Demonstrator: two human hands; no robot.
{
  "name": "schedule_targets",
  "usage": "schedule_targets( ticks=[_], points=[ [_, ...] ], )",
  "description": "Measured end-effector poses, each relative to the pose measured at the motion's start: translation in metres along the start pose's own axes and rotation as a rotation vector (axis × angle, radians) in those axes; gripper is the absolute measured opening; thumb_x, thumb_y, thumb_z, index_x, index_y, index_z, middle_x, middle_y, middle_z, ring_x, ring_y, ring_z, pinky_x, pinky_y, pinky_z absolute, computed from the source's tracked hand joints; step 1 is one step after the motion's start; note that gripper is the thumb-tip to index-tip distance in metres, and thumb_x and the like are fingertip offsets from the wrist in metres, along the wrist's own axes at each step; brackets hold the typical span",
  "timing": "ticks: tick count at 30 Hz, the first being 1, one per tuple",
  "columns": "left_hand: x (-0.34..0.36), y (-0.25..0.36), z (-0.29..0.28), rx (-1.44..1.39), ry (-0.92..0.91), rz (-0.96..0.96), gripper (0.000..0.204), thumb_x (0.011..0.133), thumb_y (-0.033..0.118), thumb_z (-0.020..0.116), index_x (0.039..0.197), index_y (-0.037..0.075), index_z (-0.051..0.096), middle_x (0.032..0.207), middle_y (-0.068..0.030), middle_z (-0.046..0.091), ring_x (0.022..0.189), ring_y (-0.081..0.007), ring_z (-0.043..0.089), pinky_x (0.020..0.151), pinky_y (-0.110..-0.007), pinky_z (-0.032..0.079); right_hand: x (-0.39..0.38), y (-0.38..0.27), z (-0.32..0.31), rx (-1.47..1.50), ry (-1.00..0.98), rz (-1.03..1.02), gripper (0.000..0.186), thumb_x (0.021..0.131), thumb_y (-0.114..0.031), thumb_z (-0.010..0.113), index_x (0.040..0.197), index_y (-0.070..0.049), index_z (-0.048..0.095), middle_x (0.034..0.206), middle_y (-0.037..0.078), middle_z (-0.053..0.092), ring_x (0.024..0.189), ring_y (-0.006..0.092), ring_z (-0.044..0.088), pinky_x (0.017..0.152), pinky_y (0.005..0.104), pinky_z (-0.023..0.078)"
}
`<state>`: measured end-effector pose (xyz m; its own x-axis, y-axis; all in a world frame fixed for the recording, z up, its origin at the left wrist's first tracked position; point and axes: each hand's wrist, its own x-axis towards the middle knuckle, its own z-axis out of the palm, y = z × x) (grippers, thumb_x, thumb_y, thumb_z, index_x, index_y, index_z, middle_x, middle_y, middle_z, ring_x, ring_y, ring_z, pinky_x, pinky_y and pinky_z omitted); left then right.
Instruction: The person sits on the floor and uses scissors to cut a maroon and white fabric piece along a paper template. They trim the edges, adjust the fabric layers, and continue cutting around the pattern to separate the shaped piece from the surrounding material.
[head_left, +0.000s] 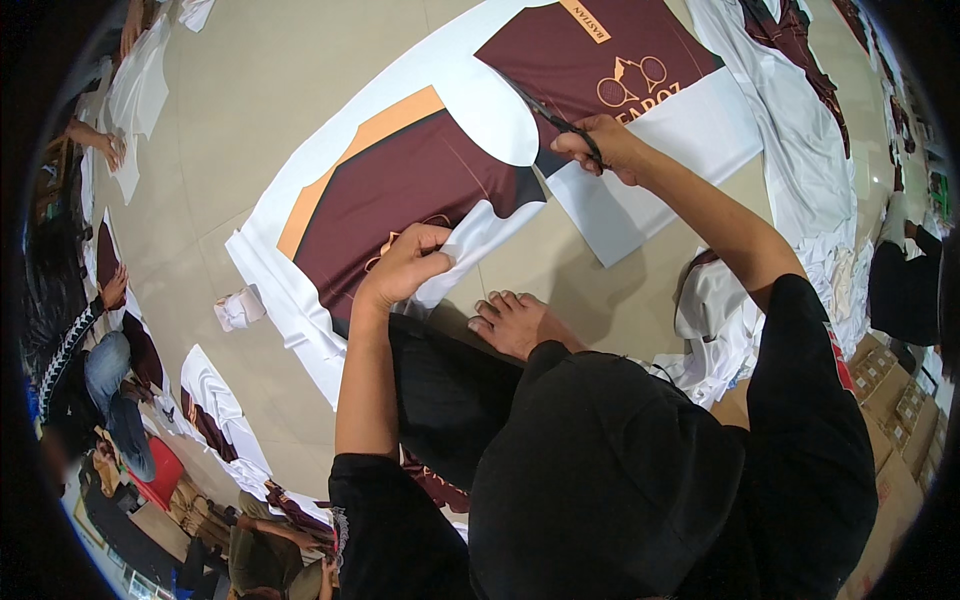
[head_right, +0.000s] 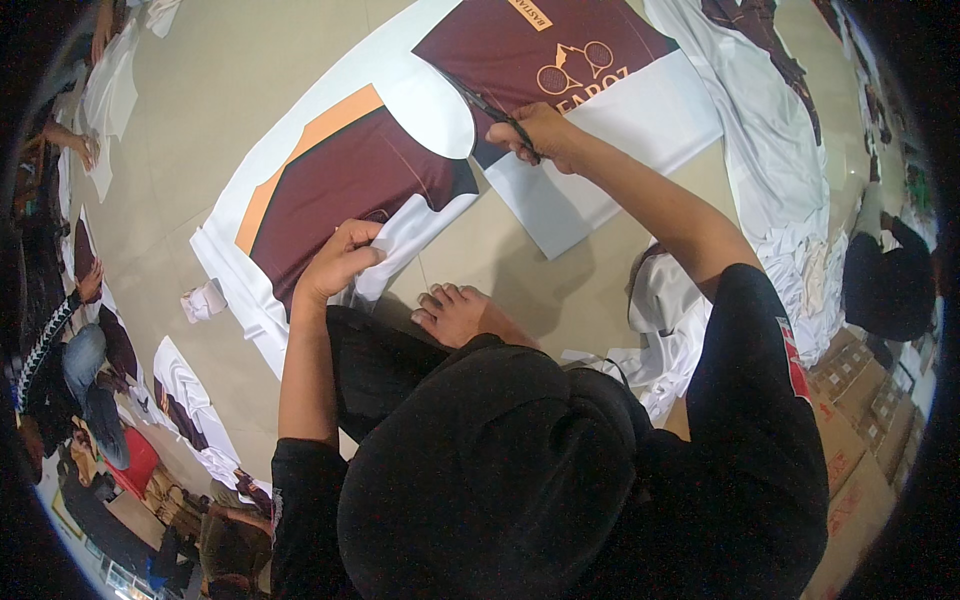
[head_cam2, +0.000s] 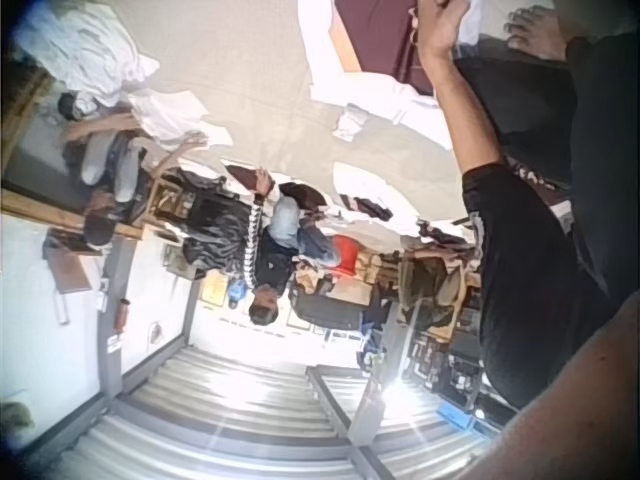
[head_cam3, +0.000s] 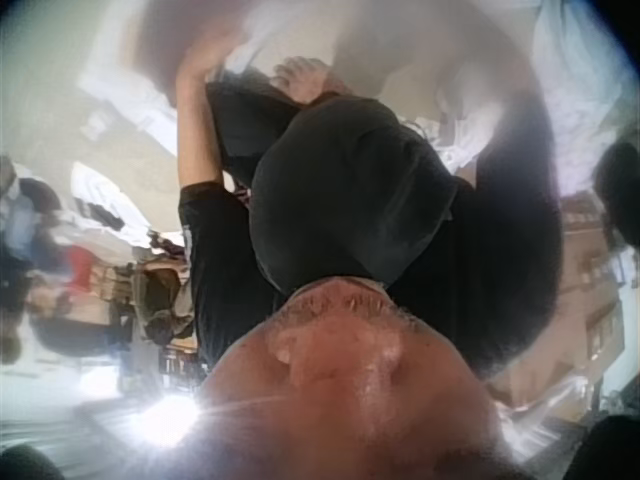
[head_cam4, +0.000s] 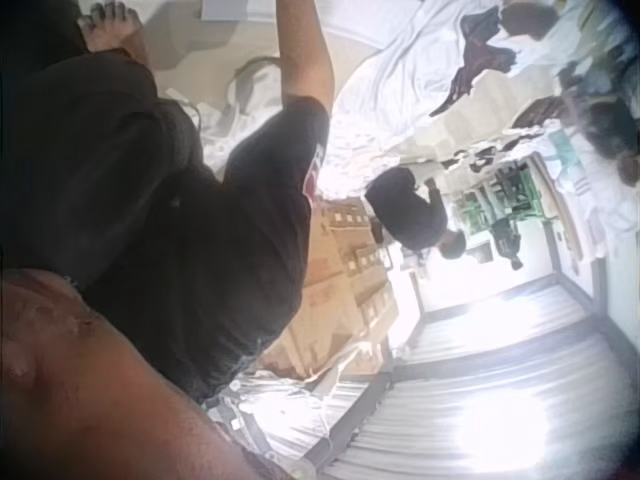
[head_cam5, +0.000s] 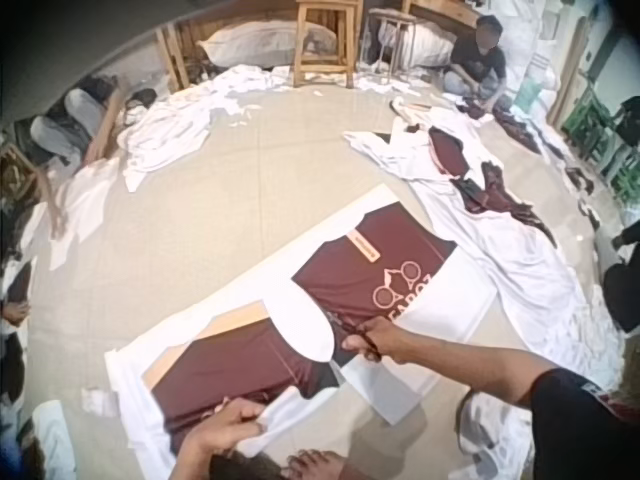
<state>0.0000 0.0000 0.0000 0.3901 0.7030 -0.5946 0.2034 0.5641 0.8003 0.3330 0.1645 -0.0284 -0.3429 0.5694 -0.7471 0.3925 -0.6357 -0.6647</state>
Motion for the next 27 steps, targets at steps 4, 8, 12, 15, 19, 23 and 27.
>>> schedule_targets(
  ticks=[4, 8, 12, 15, 19, 23, 27],
  points=[
    [0.001, 0.002, 0.007, -0.035, -0.003, 0.022, 0.023, 0.078, 0.013, 0.063, 0.09, -0.005, 0.071, 0.078, 0.0043, 0.055, 0.072, -0.0051, 0.048, 0.062, -0.025, 0.039, -0.001, 0.004, -0.006, -0.028, 0.012, 0.013, 0.032, 0.079, -0.031, 0.085, 0.076, -0.011, 0.06, 0.061, -0.001, 0.054, 0.051, 0.0081, 0.048, 0.049, 0.0249, 0.036],
    [0.002, 0.005, 0.007, -0.046, -0.008, 0.021, 0.024, 0.078, 0.013, 0.063, 0.092, -0.005, 0.072, 0.079, 0.0043, 0.057, 0.072, -0.0052, 0.05, 0.063, -0.025, 0.04, -0.002, 0.001, -0.008, -0.025, 0.005, 0.013, 0.035, 0.077, -0.032, 0.087, 0.072, -0.012, 0.058, 0.061, -0.001, 0.053, 0.052, 0.0093, 0.048, 0.05, 0.0257, 0.037],
    [0.001, 0.005, 0.008, -0.05, -0.006, 0.01, 0.025, 0.078, 0.013, 0.064, 0.093, -0.005, 0.073, 0.079, 0.0043, 0.057, 0.073, -0.0052, 0.05, 0.063, -0.025, 0.04, -0.003, -0.001, -0.005, -0.044, 0.004, 0.018, 0.03, 0.084, -0.032, 0.081, 0.075, -0.013, 0.06, 0.061, -0.003, 0.053, 0.049, 0.0056, 0.046, 0.047, 0.0228, 0.034],
    [0.0, 0.005, 0.008, -0.043, -0.006, 0.016, 0.025, 0.078, 0.013, 0.064, 0.093, -0.005, 0.072, 0.079, 0.0044, 0.057, 0.073, -0.0051, 0.05, 0.063, -0.025, 0.04, -0.002, -0.013, -0.004, -0.027, -0.033, 0.052, 0.033, 0.086, -0.036, 0.078, 0.071, -0.016, 0.057, 0.06, -0.005, 0.052, 0.05, 0.0055, 0.044, 0.048, 0.0231, 0.034],
    [0.001, 0.001, 0.006, -0.021, -0.012, 0.017, 0.023, 0.078, 0.013, 0.064, 0.091, -0.005, 0.072, 0.078, 0.0049, 0.056, 0.072, -0.0047, 0.049, 0.062, -0.025, 0.039, 0.004, -0.021, 0.0, -0.022, -0.029, 0.045, 0.034, 0.085, -0.037, 0.078, 0.069, -0.016, 0.056, 0.06, -0.005, 0.05, 0.048, 0.0065, 0.042, 0.046, 0.025, 0.031],
    [0.0, 0.005, 0.009, -0.044, 0.008, 0.016, 0.021, 0.078, 0.013, 0.064, 0.088, -0.005, 0.07, 0.077, 0.0055, 0.053, 0.071, -0.0044, 0.046, 0.061, -0.025, 0.037, 0.008, -0.027, 0.002, -0.023, -0.007, 0.056, 0.032, 0.084, -0.036, 0.078, 0.069, -0.016, 0.057, 0.059, -0.005, 0.049, 0.047, 0.0064, 0.041, 0.044, 0.0257, 0.029],
    [0.0, 0.002, 0.007, -0.05, -0.002, 0.019, 0.02, 0.078, 0.012, 0.063, 0.086, -0.005, 0.069, 0.076, 0.0055, 0.051, 0.07, -0.0043, 0.045, 0.059, -0.026, 0.036, 0.01, -0.028, 0.0, -0.016, -0.03, 0.028, 0.031, 0.084, -0.036, 0.079, 0.07, -0.016, 0.058, 0.059, -0.004, 0.05, 0.046, 0.0068, 0.042, 0.044, 0.0259, 0.03]
  ],
)
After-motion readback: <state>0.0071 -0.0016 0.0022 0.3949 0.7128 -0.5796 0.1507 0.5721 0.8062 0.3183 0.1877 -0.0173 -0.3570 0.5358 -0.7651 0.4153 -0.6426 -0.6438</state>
